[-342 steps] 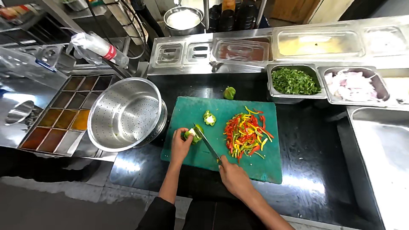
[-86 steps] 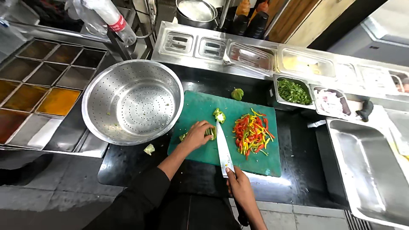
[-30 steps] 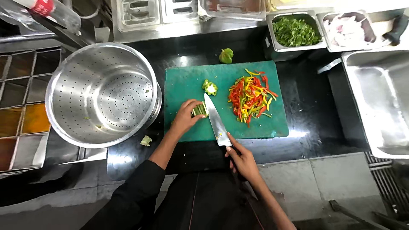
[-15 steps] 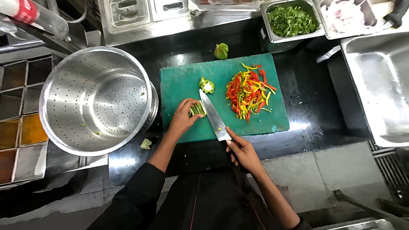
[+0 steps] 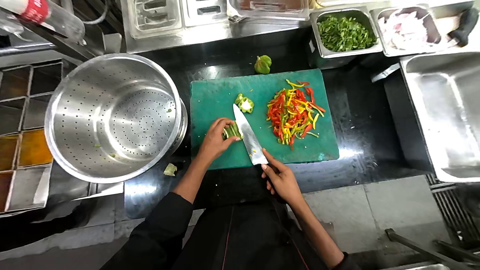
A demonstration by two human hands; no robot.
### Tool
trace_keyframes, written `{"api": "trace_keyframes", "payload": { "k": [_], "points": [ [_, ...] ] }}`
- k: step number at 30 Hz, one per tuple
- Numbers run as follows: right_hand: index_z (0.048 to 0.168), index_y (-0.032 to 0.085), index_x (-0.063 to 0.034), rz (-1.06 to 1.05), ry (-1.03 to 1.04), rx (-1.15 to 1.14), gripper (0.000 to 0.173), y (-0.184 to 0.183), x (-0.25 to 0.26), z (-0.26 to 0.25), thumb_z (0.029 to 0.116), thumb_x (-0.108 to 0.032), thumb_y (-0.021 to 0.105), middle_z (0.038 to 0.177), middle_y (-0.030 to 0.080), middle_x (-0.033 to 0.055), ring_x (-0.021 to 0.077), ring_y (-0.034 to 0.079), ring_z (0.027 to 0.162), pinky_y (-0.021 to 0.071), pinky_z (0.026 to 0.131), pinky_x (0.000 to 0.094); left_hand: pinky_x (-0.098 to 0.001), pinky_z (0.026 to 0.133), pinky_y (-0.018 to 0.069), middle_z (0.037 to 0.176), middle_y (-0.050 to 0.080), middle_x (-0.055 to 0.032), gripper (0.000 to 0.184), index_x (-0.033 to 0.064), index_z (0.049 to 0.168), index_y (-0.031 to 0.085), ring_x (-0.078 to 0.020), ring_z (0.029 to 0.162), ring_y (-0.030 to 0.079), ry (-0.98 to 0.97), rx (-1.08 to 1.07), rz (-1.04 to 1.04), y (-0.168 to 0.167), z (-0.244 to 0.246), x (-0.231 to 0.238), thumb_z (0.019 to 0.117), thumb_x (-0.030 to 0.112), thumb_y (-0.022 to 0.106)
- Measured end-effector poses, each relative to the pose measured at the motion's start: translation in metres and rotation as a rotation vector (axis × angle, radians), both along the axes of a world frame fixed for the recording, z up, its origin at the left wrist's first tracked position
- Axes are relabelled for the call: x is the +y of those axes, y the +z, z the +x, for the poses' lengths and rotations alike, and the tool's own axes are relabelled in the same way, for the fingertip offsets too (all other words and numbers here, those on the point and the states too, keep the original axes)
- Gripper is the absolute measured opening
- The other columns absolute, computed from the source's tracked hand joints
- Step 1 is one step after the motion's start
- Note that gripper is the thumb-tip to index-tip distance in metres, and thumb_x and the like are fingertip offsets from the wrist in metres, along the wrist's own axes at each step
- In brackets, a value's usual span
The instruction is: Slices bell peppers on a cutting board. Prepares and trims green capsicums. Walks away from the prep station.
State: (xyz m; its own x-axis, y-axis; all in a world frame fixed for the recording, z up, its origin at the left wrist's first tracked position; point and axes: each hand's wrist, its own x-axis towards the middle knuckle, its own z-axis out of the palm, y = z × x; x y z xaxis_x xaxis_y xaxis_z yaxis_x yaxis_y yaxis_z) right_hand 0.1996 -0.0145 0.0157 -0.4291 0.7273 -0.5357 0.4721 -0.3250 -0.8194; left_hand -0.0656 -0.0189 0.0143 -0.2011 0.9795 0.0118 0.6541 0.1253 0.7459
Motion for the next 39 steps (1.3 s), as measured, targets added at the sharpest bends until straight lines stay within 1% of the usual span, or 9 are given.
{"api": "trace_keyframes", "payload": {
  "k": [3,7,11,16,23,27,31,35,39],
  "points": [
    [0.155,0.049,-0.0303,0.002,0.001,0.002,0.050,0.000,-0.005,0.004,0.1068,-0.022,0.057,0.077,0.068,0.0054,0.0126,0.057,0.045,0.0520,0.043,0.0275,-0.0429,0.090,0.0534,0.134,0.060,-0.0183,0.046,0.0012,0.124,0.063,-0.0292,0.110,0.063,0.000,-0.014,-0.002,-0.001,0.001,-0.001,0.0867,0.019,0.082],
    [0.154,0.049,-0.0273,0.042,0.010,-0.032,0.049,0.000,-0.009,0.004,0.1065,-0.021,0.057,0.081,0.071,0.0038,0.0110,0.059,0.048,0.0528,0.045,0.0267,-0.0414,0.090,0.0536,0.135,0.060,-0.0179,0.046,0.0020,0.126,0.064,-0.0284,0.110,0.063,0.008,-0.010,0.005,-0.002,0.000,-0.001,0.0872,0.019,0.082],
    [0.155,0.049,-0.0311,0.045,0.030,-0.052,0.049,0.002,-0.006,-0.004,0.1072,-0.023,0.056,0.078,0.069,0.0047,0.0122,0.059,0.047,0.0529,0.045,0.0279,-0.0416,0.090,0.0539,0.136,0.059,-0.0182,0.049,0.0019,0.127,0.063,-0.0288,0.110,0.063,0.011,-0.008,0.012,-0.004,0.001,-0.003,0.0868,0.021,0.082],
    [0.155,0.048,-0.0269,0.037,0.029,-0.013,0.049,-0.005,-0.012,-0.001,0.1070,-0.022,0.056,0.084,0.071,0.0043,0.0116,0.059,0.048,0.0532,0.045,0.0277,-0.0438,0.091,0.0537,0.138,0.057,-0.0182,0.052,0.0023,0.130,0.061,-0.0296,0.111,0.063,0.034,-0.048,-0.015,0.001,-0.001,-0.001,0.0868,0.022,0.083],
    [0.156,0.046,-0.0287,-0.040,0.006,0.039,0.050,-0.006,-0.013,-0.001,0.1079,-0.023,0.054,0.083,0.071,0.0046,0.0125,0.059,0.048,0.0523,0.044,0.0273,-0.0414,0.101,0.0539,0.134,0.060,-0.0203,0.034,-0.0024,0.123,0.064,-0.0283,0.117,0.064,-0.080,-0.013,0.148,-0.010,-0.015,-0.018,0.0928,0.011,0.073],
    [0.156,0.046,-0.0270,-0.035,-0.008,0.048,0.049,-0.007,-0.015,-0.009,0.1078,-0.021,0.054,0.080,0.070,0.0052,0.0126,0.058,0.047,0.0521,0.044,0.0270,-0.0401,0.100,0.0541,0.131,0.061,-0.0200,0.036,-0.0026,0.121,0.065,-0.0277,0.114,0.065,-0.097,-0.001,0.154,-0.011,-0.017,-0.018,0.0901,0.011,0.076],
    [0.155,0.048,-0.0301,0.006,-0.004,0.032,0.049,-0.007,-0.017,-0.016,0.1072,-0.023,0.056,0.080,0.069,0.0052,0.0128,0.058,0.047,0.0525,0.044,0.0277,-0.0392,0.099,0.0550,0.132,0.061,-0.0196,0.038,-0.0025,0.121,0.065,-0.0267,0.114,0.065,-0.073,-0.040,0.160,-0.013,-0.017,-0.018,0.0884,0.012,0.078],
    [0.154,0.049,-0.0251,0.009,0.019,0.050,0.048,-0.009,-0.022,-0.009,0.1069,-0.022,0.056,0.082,0.071,0.0033,0.0113,0.059,0.048,0.0523,0.045,0.0263,-0.0376,0.100,0.0551,0.130,0.061,-0.0203,0.042,-0.0041,0.120,0.065,-0.0261,0.115,0.065,-0.051,-0.081,0.216,-0.015,-0.018,-0.020,0.0847,0.011,0.082],
    [0.155,0.048,-0.0246,-0.023,0.021,0.077,0.049,-0.009,-0.019,-0.007,0.1070,-0.022,0.056,0.082,0.071,0.0035,0.0116,0.058,0.047,0.0519,0.043,0.0260,-0.0431,0.103,0.0522,0.126,0.063,-0.0198,0.040,-0.0017,0.117,0.068,-0.0300,0.119,0.062,0.034,0.045,0.263,-0.018,-0.016,-0.035,0.0868,0.020,0.081]
  ]
}}
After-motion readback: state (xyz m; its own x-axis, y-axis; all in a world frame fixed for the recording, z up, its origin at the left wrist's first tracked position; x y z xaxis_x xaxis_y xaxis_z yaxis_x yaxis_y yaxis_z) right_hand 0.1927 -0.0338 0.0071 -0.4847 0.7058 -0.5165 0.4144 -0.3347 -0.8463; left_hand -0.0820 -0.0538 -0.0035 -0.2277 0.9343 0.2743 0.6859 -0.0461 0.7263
